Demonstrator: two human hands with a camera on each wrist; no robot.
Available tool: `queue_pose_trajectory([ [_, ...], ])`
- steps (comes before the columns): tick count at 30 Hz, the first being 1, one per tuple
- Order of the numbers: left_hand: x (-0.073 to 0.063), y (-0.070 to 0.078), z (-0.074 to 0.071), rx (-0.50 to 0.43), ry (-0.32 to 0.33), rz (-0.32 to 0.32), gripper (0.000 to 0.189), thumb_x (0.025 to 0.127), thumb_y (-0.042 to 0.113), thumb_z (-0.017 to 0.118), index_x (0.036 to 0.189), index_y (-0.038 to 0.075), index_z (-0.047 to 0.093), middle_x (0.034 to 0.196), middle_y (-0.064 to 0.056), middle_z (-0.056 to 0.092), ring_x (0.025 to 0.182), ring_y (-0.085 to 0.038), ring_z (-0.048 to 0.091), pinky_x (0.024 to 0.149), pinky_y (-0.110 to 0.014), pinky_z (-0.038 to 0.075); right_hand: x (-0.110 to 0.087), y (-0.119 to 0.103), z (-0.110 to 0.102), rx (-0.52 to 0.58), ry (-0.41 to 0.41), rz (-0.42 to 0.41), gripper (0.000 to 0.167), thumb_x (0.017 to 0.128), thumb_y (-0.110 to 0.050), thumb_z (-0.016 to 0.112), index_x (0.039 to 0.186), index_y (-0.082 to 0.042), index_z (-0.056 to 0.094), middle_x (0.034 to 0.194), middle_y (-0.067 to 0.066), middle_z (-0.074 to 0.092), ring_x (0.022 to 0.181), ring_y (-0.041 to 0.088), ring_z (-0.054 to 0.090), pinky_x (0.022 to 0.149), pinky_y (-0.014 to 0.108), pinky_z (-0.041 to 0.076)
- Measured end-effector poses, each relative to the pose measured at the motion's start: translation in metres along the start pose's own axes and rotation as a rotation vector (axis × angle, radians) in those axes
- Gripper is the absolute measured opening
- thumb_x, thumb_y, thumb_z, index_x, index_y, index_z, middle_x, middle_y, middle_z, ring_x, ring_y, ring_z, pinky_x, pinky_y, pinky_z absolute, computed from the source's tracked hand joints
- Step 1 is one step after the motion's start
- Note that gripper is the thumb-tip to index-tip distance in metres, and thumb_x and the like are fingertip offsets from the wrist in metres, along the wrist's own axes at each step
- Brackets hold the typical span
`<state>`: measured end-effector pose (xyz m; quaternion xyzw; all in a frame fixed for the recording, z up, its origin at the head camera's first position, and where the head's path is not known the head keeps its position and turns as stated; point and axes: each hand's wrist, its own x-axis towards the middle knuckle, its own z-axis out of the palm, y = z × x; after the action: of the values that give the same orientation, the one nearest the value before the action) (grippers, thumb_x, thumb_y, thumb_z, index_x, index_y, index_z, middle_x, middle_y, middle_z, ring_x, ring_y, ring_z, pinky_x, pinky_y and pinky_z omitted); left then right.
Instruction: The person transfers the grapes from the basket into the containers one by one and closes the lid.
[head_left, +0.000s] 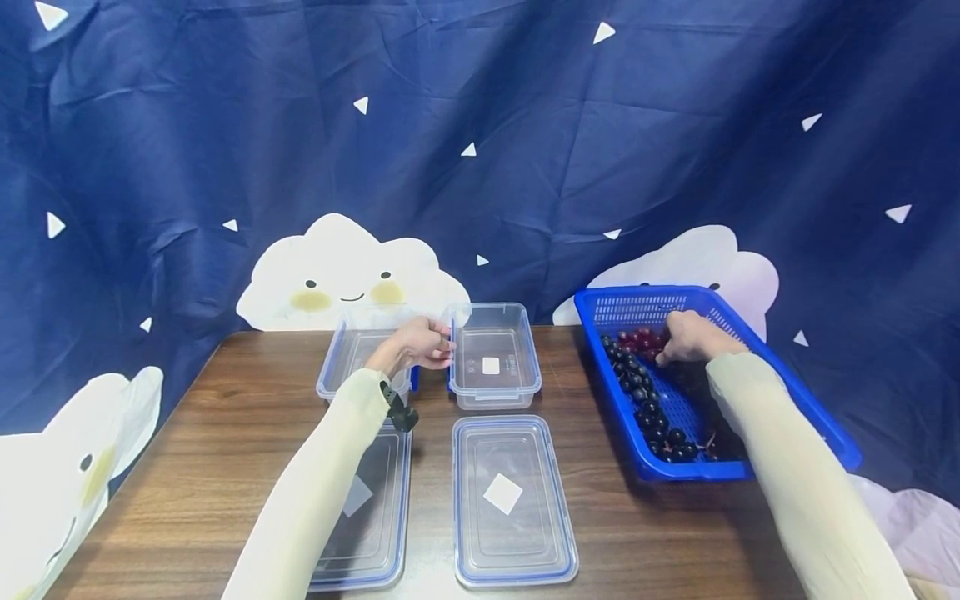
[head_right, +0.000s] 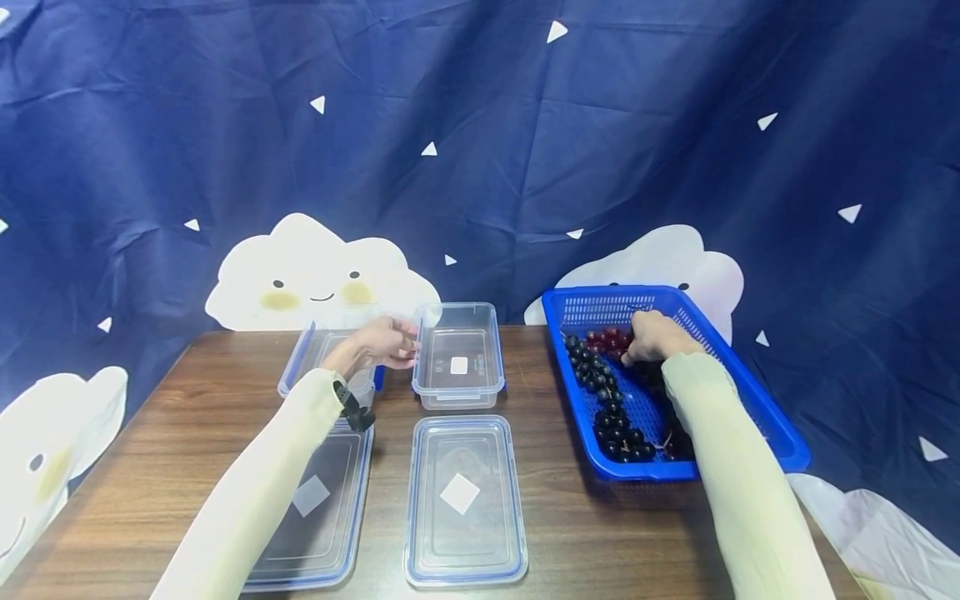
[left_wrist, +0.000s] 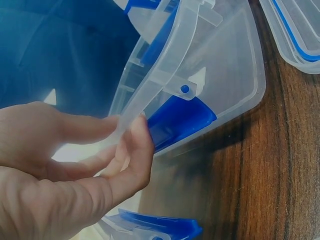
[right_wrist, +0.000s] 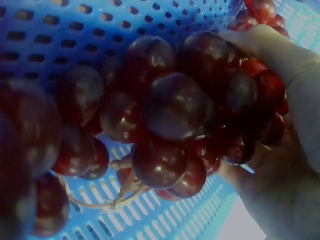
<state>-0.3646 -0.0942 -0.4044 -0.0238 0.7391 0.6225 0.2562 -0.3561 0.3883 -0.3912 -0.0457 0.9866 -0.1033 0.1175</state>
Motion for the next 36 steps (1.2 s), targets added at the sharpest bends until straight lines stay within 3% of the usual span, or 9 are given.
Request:
queue_pose_trajectory([
  [5,0.0,-0.001,0.001,0.002,0.005,0.004,0.045,0.099,-0.012,0.049,0.143,-0.008,0.04,0.105,-0.013,0.058,0.075,-0.016,0.061,0.071,-0.023,0.061,-0.002,0.005,-0.003,0.039,0.055,-0.014,0.039,0.087,-0.016,0.083,0.11,0.012,0.067,0.095,0.024,0.069,0.08,0.031,0.063,0.068,0.042,0.059],
  [10,-0.001,0.0,0.001,-0.009,0.005,0.004,0.045,0.099,-0.012,0.048,0.143,-0.008,0.04,0.113,-0.018,0.058,0.074,-0.016,0.061,0.07,-0.023,0.061,-0.009,0.008,-0.008,0.084,0.105,-0.027,0.04,0.086,-0.018,0.084,0.106,0.011,0.067,0.095,0.024,0.07,0.081,0.032,0.063,0.071,0.047,0.059],
  [16,0.0,0.001,0.0,-0.008,0.005,0.0,0.045,0.099,-0.012,0.048,0.142,-0.008,0.04,0.111,-0.017,0.059,0.075,-0.017,0.061,0.071,-0.024,0.061,-0.018,0.01,-0.014,0.109,0.152,-0.061,0.045,0.088,-0.023,0.084,0.113,0.011,0.068,0.103,0.026,0.071,0.086,0.034,0.064,0.075,0.049,0.059],
  [21,-0.001,0.002,0.0,-0.011,0.004,0.004,0.044,0.099,-0.012,0.049,0.142,-0.008,0.041,0.101,-0.012,0.058,0.074,-0.016,0.061,0.071,-0.024,0.061,-0.025,0.009,-0.017,0.138,0.181,-0.073,0.058,0.088,-0.027,0.084,0.124,0.015,0.065,0.125,0.039,0.066,0.112,0.052,0.065,0.096,0.067,0.055],
  [24,-0.001,0.002,0.0,-0.008,0.002,0.007,0.045,0.099,-0.012,0.049,0.142,-0.008,0.041,0.101,-0.012,0.059,0.073,-0.015,0.061,0.071,-0.024,0.061,-0.027,0.01,-0.017,0.171,0.197,-0.082,0.064,0.09,-0.028,0.082,0.13,0.016,0.062,0.132,0.04,0.062,0.122,0.057,0.06,0.103,0.07,0.05],
  [31,-0.003,0.001,0.001,-0.01,0.002,0.005,0.045,0.099,-0.012,0.049,0.143,-0.008,0.04,0.11,-0.017,0.059,0.074,-0.016,0.061,0.072,-0.024,0.061,-0.036,0.014,-0.015,0.281,0.22,-0.079,0.073,0.095,-0.038,0.079,0.142,0.013,0.054,0.139,0.039,0.059,0.123,0.054,0.062,0.103,0.067,0.054],
  [36,-0.003,0.0,0.001,-0.008,0.003,0.009,0.046,0.098,-0.012,0.048,0.143,-0.009,0.039,0.11,-0.018,0.058,0.072,-0.016,0.06,0.072,-0.024,0.061,-0.043,0.014,-0.015,0.323,0.28,-0.088,0.077,0.094,-0.042,0.079,0.142,0.013,0.054,0.137,0.04,0.06,0.123,0.055,0.062,0.098,0.063,0.057],
])
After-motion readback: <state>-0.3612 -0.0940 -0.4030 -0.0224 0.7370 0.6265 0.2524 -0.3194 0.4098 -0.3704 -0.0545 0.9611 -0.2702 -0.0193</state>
